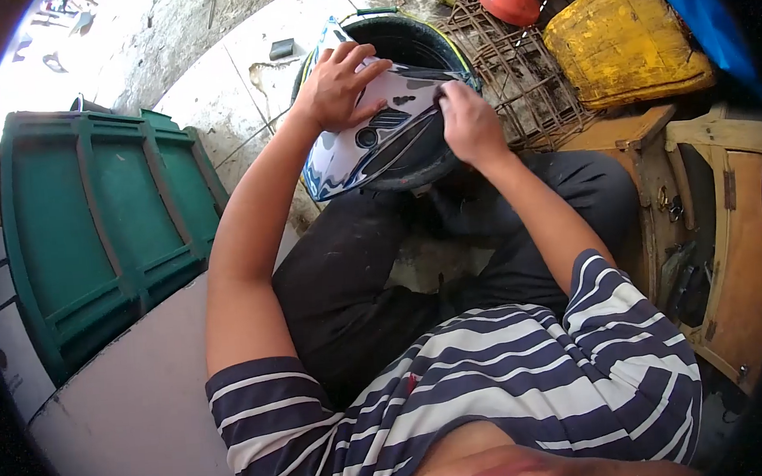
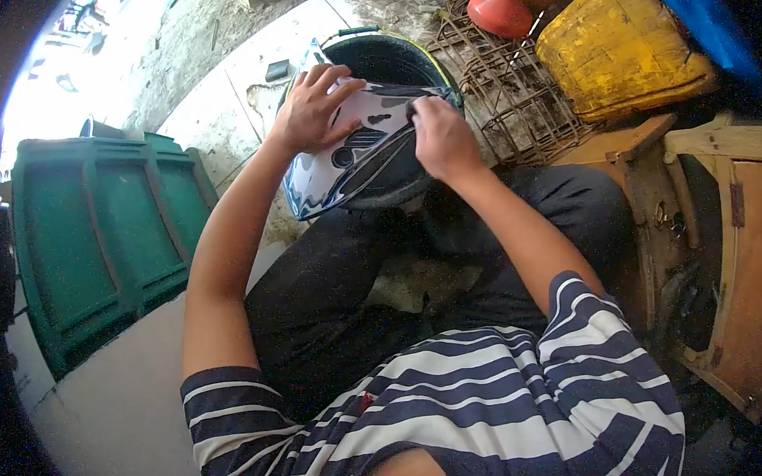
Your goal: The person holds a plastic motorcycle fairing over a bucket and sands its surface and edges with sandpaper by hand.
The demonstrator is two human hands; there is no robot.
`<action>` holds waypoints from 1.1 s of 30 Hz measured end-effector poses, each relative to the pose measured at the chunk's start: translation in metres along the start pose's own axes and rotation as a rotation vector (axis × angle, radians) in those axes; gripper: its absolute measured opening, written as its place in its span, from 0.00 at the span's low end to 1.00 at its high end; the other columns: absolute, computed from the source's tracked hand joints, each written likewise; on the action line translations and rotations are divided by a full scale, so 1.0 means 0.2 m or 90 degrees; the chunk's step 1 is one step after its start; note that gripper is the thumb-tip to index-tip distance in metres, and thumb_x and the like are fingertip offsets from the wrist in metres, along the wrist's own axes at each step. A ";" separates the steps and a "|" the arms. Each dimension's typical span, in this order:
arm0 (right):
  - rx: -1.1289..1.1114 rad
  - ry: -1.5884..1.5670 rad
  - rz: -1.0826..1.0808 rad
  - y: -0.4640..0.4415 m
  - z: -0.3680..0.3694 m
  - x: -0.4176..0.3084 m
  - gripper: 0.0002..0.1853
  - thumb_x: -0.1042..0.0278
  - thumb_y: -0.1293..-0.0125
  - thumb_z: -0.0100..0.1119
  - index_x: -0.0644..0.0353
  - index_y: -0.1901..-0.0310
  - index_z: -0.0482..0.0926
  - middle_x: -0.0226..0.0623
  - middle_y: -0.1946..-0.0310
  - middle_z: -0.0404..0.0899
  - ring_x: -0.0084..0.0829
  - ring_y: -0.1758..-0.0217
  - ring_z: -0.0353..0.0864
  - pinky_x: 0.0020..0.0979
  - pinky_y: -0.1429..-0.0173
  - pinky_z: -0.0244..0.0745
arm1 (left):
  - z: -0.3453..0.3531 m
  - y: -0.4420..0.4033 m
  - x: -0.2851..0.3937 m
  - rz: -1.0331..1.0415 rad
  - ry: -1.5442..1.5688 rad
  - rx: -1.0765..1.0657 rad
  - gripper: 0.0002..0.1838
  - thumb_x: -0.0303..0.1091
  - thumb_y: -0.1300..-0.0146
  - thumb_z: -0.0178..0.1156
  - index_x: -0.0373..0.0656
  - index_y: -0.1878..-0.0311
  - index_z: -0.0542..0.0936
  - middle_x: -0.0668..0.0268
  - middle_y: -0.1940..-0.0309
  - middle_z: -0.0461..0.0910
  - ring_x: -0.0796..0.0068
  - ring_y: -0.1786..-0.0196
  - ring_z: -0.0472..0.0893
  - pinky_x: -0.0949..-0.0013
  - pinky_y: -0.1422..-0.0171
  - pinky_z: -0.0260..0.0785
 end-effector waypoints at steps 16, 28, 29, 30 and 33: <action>-0.071 -0.065 -0.044 0.05 0.07 -0.09 0.09 0.73 0.25 0.56 0.62 0.47 0.78 0.55 0.51 0.83 0.63 0.47 0.83 0.56 0.45 0.79 | 0.00 -0.02 0.00 -0.008 -0.022 -0.011 0.36 0.53 0.36 0.72 0.59 0.25 0.78 0.57 0.29 0.74 0.49 0.25 0.72 0.40 0.24 0.68; -0.045 -0.013 0.031 -0.03 0.01 0.03 0.06 0.72 0.22 0.54 0.62 0.50 0.77 0.55 0.54 0.84 0.62 0.50 0.84 0.57 0.46 0.80 | 0.00 -0.01 -0.01 -0.002 -0.015 -0.005 0.36 0.55 0.35 0.71 0.59 0.25 0.78 0.56 0.28 0.75 0.48 0.25 0.72 0.41 0.24 0.68; -0.044 -0.006 0.025 -0.03 0.01 0.02 0.06 0.71 0.22 0.54 0.62 0.50 0.78 0.55 0.54 0.84 0.62 0.50 0.84 0.57 0.46 0.80 | 0.00 -0.01 0.00 -0.005 -0.024 -0.004 0.36 0.55 0.35 0.71 0.59 0.25 0.78 0.56 0.28 0.75 0.48 0.25 0.72 0.41 0.25 0.69; -0.042 0.004 0.017 -0.03 0.00 0.00 0.06 0.71 0.23 0.55 0.62 0.50 0.78 0.54 0.53 0.84 0.61 0.50 0.85 0.57 0.46 0.80 | 0.00 -0.01 -0.01 -0.005 -0.020 -0.006 0.35 0.55 0.35 0.71 0.59 0.25 0.78 0.56 0.28 0.75 0.48 0.25 0.72 0.42 0.25 0.69; -0.061 -0.051 -0.116 0.08 0.09 -0.20 0.08 0.72 0.25 0.56 0.63 0.50 0.79 0.53 0.53 0.84 0.59 0.47 0.84 0.53 0.40 0.80 | 0.00 -0.02 -0.01 -0.003 -0.008 -0.004 0.35 0.55 0.35 0.72 0.59 0.25 0.78 0.57 0.28 0.75 0.49 0.25 0.73 0.41 0.25 0.69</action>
Point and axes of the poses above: each hand's wrist, its own y-axis away from the middle knuckle, its own z-axis out of the palm, x = y × z, the point moved 10 cm from there along -y, towards the middle knuckle
